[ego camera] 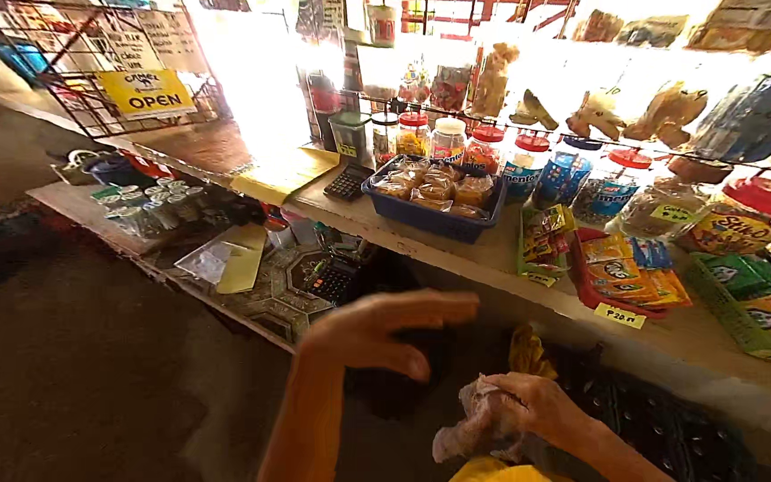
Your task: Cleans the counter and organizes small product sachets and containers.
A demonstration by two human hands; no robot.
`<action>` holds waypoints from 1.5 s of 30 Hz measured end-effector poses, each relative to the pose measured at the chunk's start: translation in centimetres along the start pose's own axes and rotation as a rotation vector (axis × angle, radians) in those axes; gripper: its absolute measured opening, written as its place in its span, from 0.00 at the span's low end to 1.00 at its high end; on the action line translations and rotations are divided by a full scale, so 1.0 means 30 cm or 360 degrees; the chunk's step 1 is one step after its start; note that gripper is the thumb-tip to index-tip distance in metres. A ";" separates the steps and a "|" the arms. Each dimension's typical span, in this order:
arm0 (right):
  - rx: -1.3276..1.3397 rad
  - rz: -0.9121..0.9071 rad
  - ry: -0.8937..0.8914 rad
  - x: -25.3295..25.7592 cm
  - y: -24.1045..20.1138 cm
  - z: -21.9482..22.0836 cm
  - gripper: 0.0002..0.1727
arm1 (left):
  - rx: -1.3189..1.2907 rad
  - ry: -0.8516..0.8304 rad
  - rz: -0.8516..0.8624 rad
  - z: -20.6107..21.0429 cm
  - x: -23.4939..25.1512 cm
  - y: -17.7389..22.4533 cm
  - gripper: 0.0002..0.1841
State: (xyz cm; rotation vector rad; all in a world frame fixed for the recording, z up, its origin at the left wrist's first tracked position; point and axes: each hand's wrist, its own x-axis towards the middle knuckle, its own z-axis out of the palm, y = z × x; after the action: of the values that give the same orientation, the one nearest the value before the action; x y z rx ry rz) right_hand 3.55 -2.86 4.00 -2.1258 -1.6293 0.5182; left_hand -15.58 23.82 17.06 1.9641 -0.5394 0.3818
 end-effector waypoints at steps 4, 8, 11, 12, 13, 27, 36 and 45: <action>0.0002 -0.0059 0.0087 0.006 -0.017 -0.016 0.19 | -0.0364 0.0962 0.0362 -0.186 -0.004 0.109 0.42; -0.0018 -0.0063 0.0059 0.022 0.000 -0.010 0.19 | -0.0349 0.1688 0.0319 -0.272 -0.033 0.017 0.34; 0.0016 0.0015 -0.0143 0.026 0.006 -0.002 0.20 | -0.0208 0.1664 -0.0450 0.012 -0.135 -0.250 0.25; 0.0030 0.0038 -0.0191 0.029 0.006 -0.002 0.20 | -0.0154 0.1403 -0.0882 0.134 -0.162 -0.322 0.24; 0.0046 0.0036 -0.0195 0.039 0.012 0.000 0.20 | -0.0161 0.1078 -0.1274 0.233 -0.145 -0.377 0.23; -0.0143 0.0101 -0.0012 0.060 0.059 -0.117 0.19 | 0.0182 0.0612 -0.0980 0.474 0.094 -0.432 0.34; -0.0081 -0.0157 0.0229 0.034 0.024 -0.114 0.17 | 0.1121 0.0884 0.0155 0.360 0.345 0.016 0.28; 0.0094 0.0358 -0.0051 -0.049 0.140 -0.074 0.20 | 0.0065 0.0695 -0.0803 0.814 0.018 -0.572 0.40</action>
State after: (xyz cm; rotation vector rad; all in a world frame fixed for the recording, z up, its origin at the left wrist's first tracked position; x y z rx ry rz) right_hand 7.77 -5.46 3.70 -2.2798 -1.3800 0.6640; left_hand -5.34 8.22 -6.24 1.8965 0.2429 0.4800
